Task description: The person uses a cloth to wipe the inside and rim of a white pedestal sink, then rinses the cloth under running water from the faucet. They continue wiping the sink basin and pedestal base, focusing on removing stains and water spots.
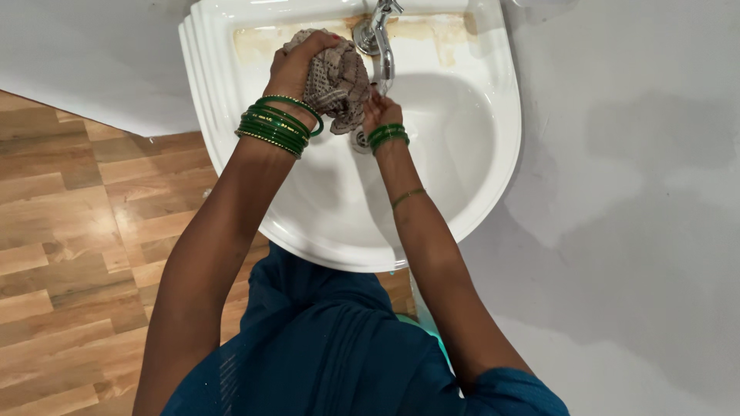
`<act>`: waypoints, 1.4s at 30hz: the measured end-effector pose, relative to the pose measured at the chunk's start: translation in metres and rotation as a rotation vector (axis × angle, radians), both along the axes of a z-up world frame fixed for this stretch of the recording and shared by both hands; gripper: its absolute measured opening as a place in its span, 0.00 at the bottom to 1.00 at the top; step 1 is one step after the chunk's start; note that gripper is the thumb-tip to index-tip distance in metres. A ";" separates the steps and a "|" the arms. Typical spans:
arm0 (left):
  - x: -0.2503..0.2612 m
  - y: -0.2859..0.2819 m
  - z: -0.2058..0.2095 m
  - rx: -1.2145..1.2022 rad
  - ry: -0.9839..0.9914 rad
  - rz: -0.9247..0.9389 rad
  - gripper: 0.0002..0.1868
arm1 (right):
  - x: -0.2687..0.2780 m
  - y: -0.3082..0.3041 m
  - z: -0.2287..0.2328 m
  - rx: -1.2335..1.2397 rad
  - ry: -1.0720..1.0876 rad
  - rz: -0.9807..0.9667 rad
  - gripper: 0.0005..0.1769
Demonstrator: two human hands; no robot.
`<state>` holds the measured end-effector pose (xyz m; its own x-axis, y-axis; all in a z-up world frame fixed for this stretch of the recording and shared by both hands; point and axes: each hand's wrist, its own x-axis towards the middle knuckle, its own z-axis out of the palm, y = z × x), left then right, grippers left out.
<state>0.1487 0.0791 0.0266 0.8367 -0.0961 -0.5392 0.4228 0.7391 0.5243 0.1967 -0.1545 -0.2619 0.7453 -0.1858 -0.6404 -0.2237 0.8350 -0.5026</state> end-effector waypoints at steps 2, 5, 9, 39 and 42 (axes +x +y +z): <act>-0.002 -0.004 0.001 0.034 0.059 0.037 0.32 | 0.009 0.001 0.000 0.034 -0.031 0.000 0.18; -0.004 -0.006 0.000 0.030 0.052 0.034 0.33 | -0.007 0.016 0.018 -0.003 -0.109 0.162 0.18; -0.004 -0.005 0.001 0.020 0.040 0.042 0.34 | -0.063 0.069 0.075 0.003 -0.227 0.814 0.20; 0.003 -0.038 -0.041 0.105 0.141 0.217 0.38 | -0.096 -0.017 0.075 -1.478 -0.325 1.962 0.19; 0.001 -0.041 -0.039 0.120 0.148 0.197 0.39 | -0.069 -0.032 0.073 -1.815 -0.229 1.570 0.20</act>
<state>0.1498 0.0379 -0.0127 0.7442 0.1332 -0.6546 0.3553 0.7510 0.5566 0.1282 -0.1869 -0.1891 0.8280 0.2999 -0.4738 0.1485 -0.9321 -0.3304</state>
